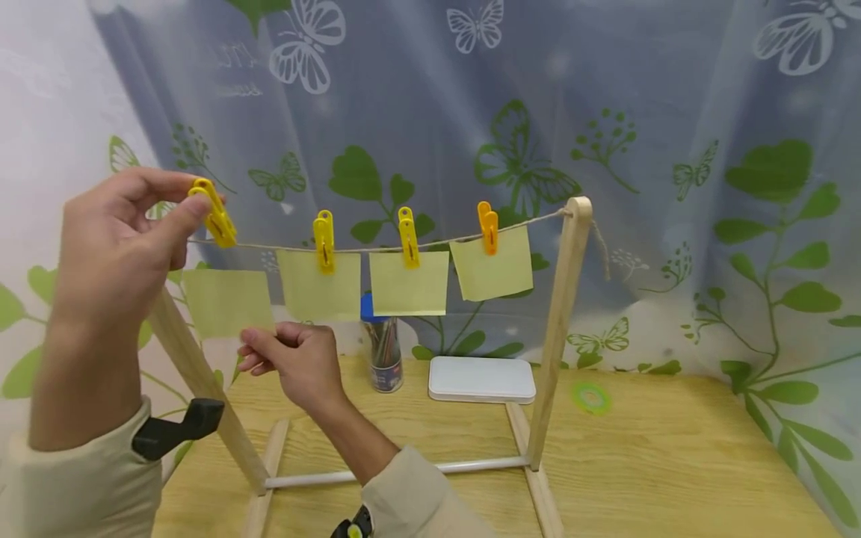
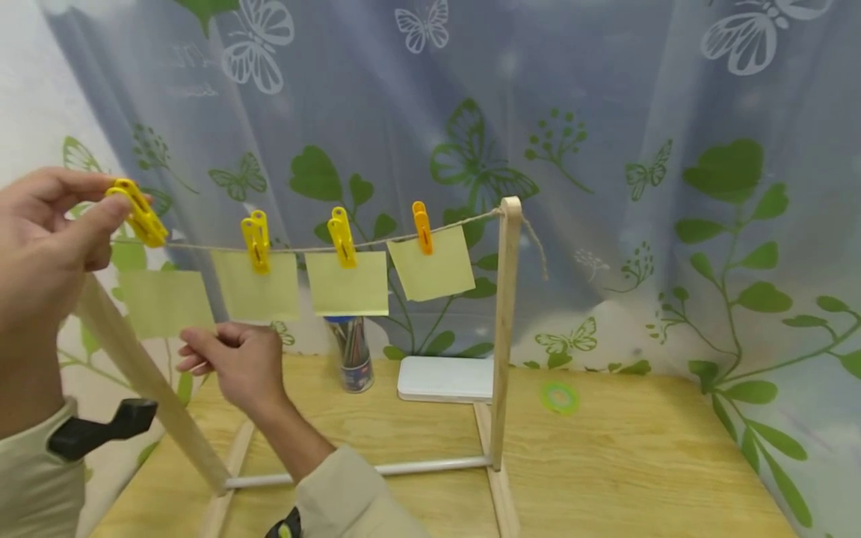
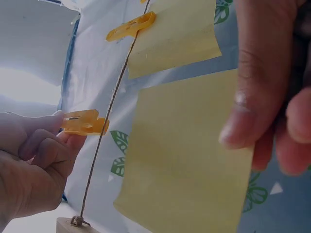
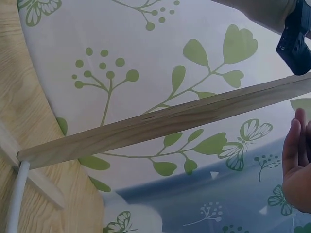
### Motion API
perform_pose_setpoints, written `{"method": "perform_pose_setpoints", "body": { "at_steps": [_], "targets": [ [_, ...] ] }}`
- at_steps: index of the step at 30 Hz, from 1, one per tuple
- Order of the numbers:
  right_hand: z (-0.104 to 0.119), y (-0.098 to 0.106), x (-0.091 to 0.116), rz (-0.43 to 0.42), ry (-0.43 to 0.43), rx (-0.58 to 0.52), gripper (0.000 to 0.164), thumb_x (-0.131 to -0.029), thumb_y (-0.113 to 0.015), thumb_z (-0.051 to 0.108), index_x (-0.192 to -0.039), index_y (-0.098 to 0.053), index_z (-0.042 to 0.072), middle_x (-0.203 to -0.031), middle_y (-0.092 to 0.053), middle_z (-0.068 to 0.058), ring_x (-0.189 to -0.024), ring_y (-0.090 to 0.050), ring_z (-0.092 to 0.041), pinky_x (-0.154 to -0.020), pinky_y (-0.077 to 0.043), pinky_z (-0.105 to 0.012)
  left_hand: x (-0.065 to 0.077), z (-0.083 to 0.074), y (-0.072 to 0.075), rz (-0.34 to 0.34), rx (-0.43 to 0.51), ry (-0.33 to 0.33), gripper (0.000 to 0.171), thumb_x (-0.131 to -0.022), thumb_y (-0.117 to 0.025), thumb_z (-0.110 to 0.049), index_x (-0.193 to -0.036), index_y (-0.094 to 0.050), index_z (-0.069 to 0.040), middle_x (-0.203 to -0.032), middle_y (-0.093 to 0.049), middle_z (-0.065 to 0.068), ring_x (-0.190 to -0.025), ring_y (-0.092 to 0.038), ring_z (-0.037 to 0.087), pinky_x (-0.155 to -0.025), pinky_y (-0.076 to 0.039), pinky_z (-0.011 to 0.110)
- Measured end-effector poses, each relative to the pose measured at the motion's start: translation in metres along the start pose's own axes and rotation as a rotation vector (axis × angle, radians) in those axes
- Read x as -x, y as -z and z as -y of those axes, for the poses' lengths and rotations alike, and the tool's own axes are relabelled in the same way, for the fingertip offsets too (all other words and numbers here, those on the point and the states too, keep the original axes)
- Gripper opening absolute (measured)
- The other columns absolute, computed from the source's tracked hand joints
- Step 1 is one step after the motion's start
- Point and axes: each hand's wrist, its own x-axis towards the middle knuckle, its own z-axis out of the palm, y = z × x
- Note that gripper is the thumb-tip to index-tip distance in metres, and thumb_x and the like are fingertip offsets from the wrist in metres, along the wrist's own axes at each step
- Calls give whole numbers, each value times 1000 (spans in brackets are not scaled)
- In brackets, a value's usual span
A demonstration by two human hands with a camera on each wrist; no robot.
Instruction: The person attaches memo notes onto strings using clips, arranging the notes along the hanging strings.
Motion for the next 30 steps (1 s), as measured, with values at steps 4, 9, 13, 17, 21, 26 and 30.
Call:
{"method": "perform_pose_setpoints", "body": {
  "at_steps": [4,9,13,17,21,26,30],
  "targets": [
    [3,-3,-3,-17,-22,-4,24,-88,-67,11,-89,-70,-12,-87,-66,-35,-80,-61,-55,-60,-56,-22,-3,3,2,44,31,20,12,-87,-65,0,-96,-68,-8,-90,-67,-4,-38,-33,12,-42,-26,23],
    [4,-5,-5,-44,-35,-16,24,-87,-68,12,-89,-70,-12,-88,-66,-34,-68,-69,-38,-60,-56,-23,-4,5,5,71,-62,51,11,-87,-66,-4,-94,-68,-12,-86,-69,-10,-40,-37,10,-42,-30,23],
    [3,-6,-7,-57,-33,-33,26,-87,-68,12,-89,-70,-14,-88,-65,-35,-56,-66,-9,-58,-55,-21,-4,5,8,99,-87,59,10,-88,-66,-5,-95,-68,-13,-86,-69,-10,-40,-36,9,-40,-28,24],
    [2,-7,-7,-64,-24,-42,27,-88,-67,13,-89,-70,-13,-89,-65,-36,-56,-64,-4,-58,-54,-18,-3,5,9,137,-87,68,11,-88,-65,-5,-96,-68,-13,-85,-69,-10,-38,-33,10,-39,-23,27],
    [3,-7,-7,-68,-30,-42,28,-88,-67,14,-90,-70,-13,-89,-66,-34,-57,-64,-2,-60,-55,-20,-1,5,8,166,-85,80,11,-88,-65,-5,-96,-69,-12,-85,-70,-11,-38,-29,12,-39,-19,29],
    [3,-8,-6,-64,-40,-47,27,-89,-66,13,-92,-70,-13,-90,-66,-34,-56,-63,-2,-61,-56,-22,1,3,9,156,-136,80,11,-89,-65,-6,-96,-68,-14,-86,-71,-14,-38,-31,10,-38,-20,29],
    [3,-8,-6,-67,-49,-59,25,-89,-66,12,-93,-70,-12,-91,-65,-35,-56,-64,-4,-60,-55,-21,1,2,9,151,-177,79,11,-89,-65,-8,-97,-68,-15,-86,-70,-15,-38,-33,9,-38,-23,29]
  ]
}}
